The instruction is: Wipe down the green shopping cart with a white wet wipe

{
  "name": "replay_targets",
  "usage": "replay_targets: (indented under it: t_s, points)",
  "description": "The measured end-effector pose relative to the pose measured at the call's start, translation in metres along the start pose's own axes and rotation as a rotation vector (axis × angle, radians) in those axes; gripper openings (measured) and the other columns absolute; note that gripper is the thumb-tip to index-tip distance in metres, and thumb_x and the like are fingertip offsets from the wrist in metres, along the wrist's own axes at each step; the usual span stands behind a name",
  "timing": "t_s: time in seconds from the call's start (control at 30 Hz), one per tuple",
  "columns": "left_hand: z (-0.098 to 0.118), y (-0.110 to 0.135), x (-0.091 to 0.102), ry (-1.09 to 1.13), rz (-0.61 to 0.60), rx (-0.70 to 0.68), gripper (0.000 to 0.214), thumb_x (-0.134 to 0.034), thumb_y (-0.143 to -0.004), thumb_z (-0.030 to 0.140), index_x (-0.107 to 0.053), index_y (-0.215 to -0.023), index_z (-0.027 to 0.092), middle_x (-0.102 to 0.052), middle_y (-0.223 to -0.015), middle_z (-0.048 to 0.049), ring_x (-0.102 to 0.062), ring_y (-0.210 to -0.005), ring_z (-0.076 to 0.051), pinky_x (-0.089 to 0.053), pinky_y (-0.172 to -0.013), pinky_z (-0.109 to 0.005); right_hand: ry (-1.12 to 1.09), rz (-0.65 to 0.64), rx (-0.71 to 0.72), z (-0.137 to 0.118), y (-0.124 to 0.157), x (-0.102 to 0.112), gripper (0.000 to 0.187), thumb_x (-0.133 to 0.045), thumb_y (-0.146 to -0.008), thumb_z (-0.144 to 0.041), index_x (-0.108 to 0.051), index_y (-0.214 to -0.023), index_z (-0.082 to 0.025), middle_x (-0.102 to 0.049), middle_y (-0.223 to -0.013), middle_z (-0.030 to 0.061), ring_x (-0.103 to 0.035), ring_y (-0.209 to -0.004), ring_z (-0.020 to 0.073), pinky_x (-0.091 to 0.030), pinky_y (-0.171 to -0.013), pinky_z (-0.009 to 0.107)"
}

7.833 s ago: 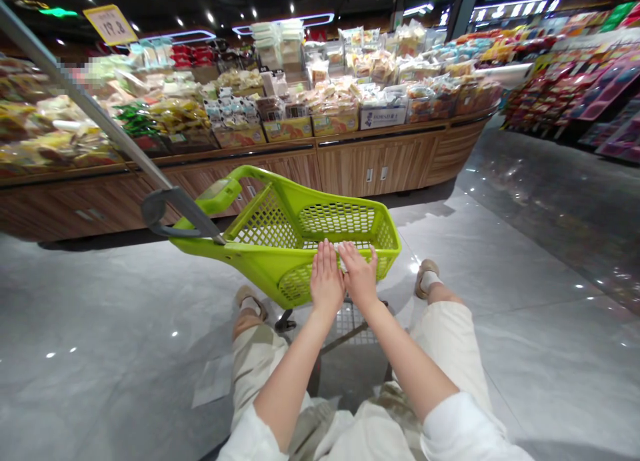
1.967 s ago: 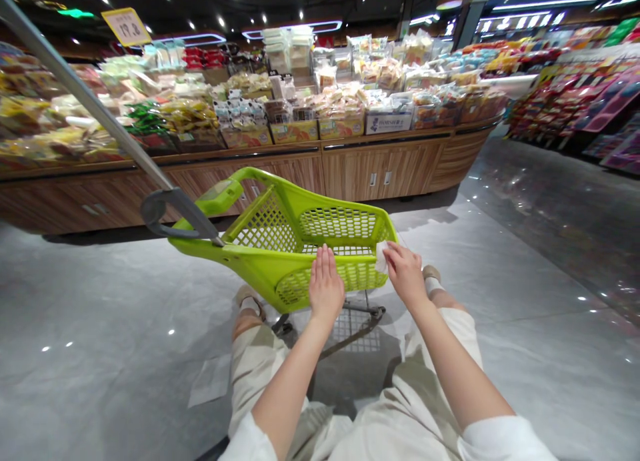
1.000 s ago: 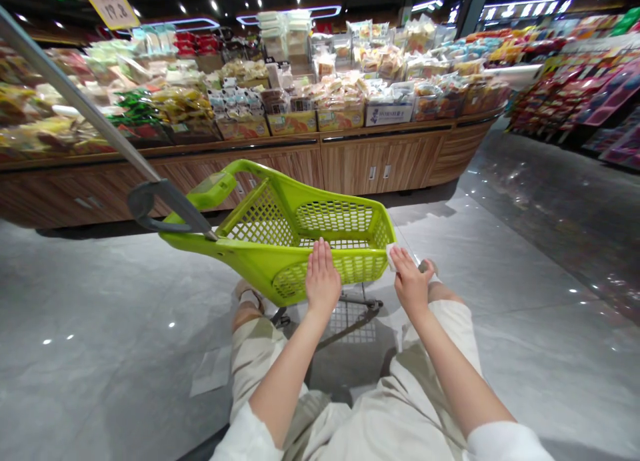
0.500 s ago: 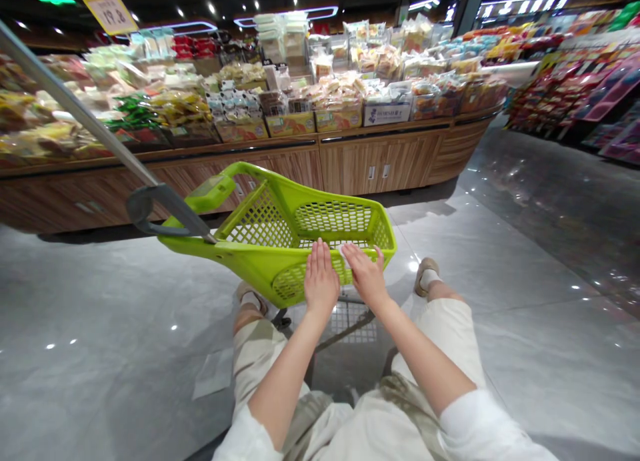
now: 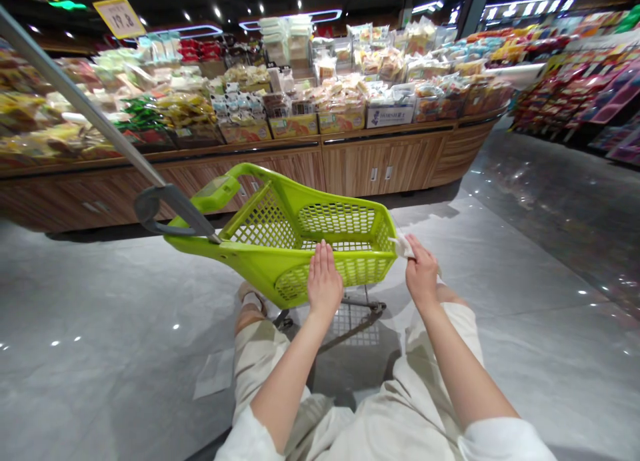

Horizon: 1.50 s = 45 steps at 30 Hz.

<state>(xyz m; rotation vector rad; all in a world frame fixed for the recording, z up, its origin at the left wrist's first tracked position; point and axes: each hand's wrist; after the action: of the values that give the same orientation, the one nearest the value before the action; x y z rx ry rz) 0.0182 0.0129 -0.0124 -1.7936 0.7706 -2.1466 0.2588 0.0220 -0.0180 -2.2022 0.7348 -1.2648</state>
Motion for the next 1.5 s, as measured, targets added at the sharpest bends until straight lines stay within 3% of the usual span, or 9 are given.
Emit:
replay_targets:
  t_s: [0.2,0.43,0.6,0.8,0.97,1.07,1.17,1.4,1.5]
  points:
    - [0.0,0.0,0.002,0.026,-0.01,0.014,0.076,-0.04,-0.089,0.011,-0.006,-0.157,0.004,-0.022,-0.164,-0.0167,-0.012,-0.154,-0.025,-0.021,-0.125,-0.045,0.097,-0.164,0.251,-0.001,0.0,0.005,0.059,-0.047,-0.078,-0.008,-0.056,-0.133,-0.023,-0.055,-0.145,0.0119,-0.053,-0.132,0.0216,-0.028,-0.11,0.045]
    - [0.002,-0.001,0.001,0.039,0.009,0.02,0.079,-0.041,-0.088,0.011,-0.005,-0.157,0.006,-0.022,-0.164,-0.016,-0.014,-0.153,-0.025,-0.022,-0.125,-0.045,0.053,-0.275,0.212,0.004,0.009,0.0,0.07,-0.041,-0.073,-0.002,-0.05,-0.138,-0.023,-0.062,-0.138,0.0112,-0.054,-0.131,0.0236,-0.021,-0.111,0.055]
    - [0.004,0.0,0.002,0.049,0.001,0.022,0.078,-0.042,-0.088,0.011,-0.007,-0.157,0.004,-0.022,-0.164,-0.017,-0.012,-0.154,-0.026,-0.022,-0.125,-0.046,0.128,-0.174,0.111,-0.053,0.018,-0.013,0.065,-0.039,-0.079,-0.002,-0.045,-0.143,-0.018,-0.06,-0.139,0.0144,-0.052,-0.132,0.0271,-0.008,-0.117,0.059]
    - [0.0,0.0,0.006,0.027,-0.037,0.007,0.077,-0.044,-0.087,0.013,-0.012,-0.157,0.004,-0.021,-0.164,-0.0167,-0.011,-0.154,-0.025,-0.02,-0.125,-0.044,0.017,-0.288,0.329,-0.127,0.018,-0.037,0.058,-0.041,-0.088,-0.008,-0.046,-0.143,-0.023,-0.056,-0.144,0.0115,-0.048,-0.137,0.0253,-0.005,-0.12,0.055]
    - [-0.004,0.001,0.003,0.018,-0.008,-0.009,0.074,-0.039,-0.09,0.012,-0.01,-0.157,0.006,-0.023,-0.164,-0.015,-0.014,-0.153,-0.023,-0.022,-0.125,-0.044,0.025,-0.27,0.341,-0.075,0.02,-0.023,0.069,-0.036,-0.083,0.0,-0.043,-0.146,-0.027,-0.056,-0.145,0.0074,-0.047,-0.137,0.0192,-0.002,-0.12,0.054]
    - [-0.004,0.001,0.0,0.026,0.007,-0.01,0.074,-0.039,-0.09,0.012,-0.009,-0.158,0.006,-0.022,-0.164,-0.0141,-0.014,-0.153,-0.023,-0.022,-0.125,-0.043,0.095,-0.207,0.195,-0.023,0.024,-0.01,0.075,-0.036,-0.077,0.002,-0.044,-0.146,-0.026,-0.056,-0.145,0.0089,-0.048,-0.137,0.0203,-0.006,-0.118,0.056]
    - [-0.002,0.001,0.0,0.029,0.005,-0.001,0.074,-0.04,-0.09,0.012,-0.01,-0.157,0.005,-0.023,-0.164,-0.0147,-0.013,-0.153,-0.024,-0.021,-0.125,-0.044,0.119,-0.146,0.025,-0.009,0.026,-0.009,0.074,-0.035,-0.074,0.002,-0.049,-0.142,-0.023,-0.057,-0.143,0.0103,-0.05,-0.134,0.0216,-0.008,-0.117,0.058]
    - [-0.001,0.001,0.001,0.024,-0.005,0.007,0.075,-0.043,-0.088,0.014,-0.013,-0.157,0.004,-0.022,-0.164,-0.016,-0.012,-0.154,-0.025,-0.022,-0.125,-0.044,-0.043,-0.263,0.141,-0.122,0.023,-0.043,0.067,-0.035,-0.079,0.0,-0.047,-0.143,-0.016,-0.055,-0.145,0.0123,-0.046,-0.138,0.0203,-0.007,-0.119,0.051]
    - [-0.003,0.001,0.003,0.011,-0.014,0.002,0.075,-0.044,-0.088,0.014,-0.014,-0.157,0.005,-0.022,-0.164,-0.0156,-0.013,-0.153,-0.025,-0.022,-0.125,-0.044,-0.079,-0.334,0.281,-0.134,0.02,-0.042,0.069,-0.037,-0.078,0.001,-0.045,-0.144,-0.02,-0.054,-0.146,0.0105,-0.044,-0.139,0.019,-0.003,-0.12,0.051]
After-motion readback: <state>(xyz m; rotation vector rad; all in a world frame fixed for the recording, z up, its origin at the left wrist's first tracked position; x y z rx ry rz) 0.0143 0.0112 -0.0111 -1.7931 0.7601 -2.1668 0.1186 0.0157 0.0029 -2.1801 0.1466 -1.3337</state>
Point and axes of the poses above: each hand's wrist, its own y-axis away from the middle knuckle, its own x-axis out of the back of the hand, z = x × y
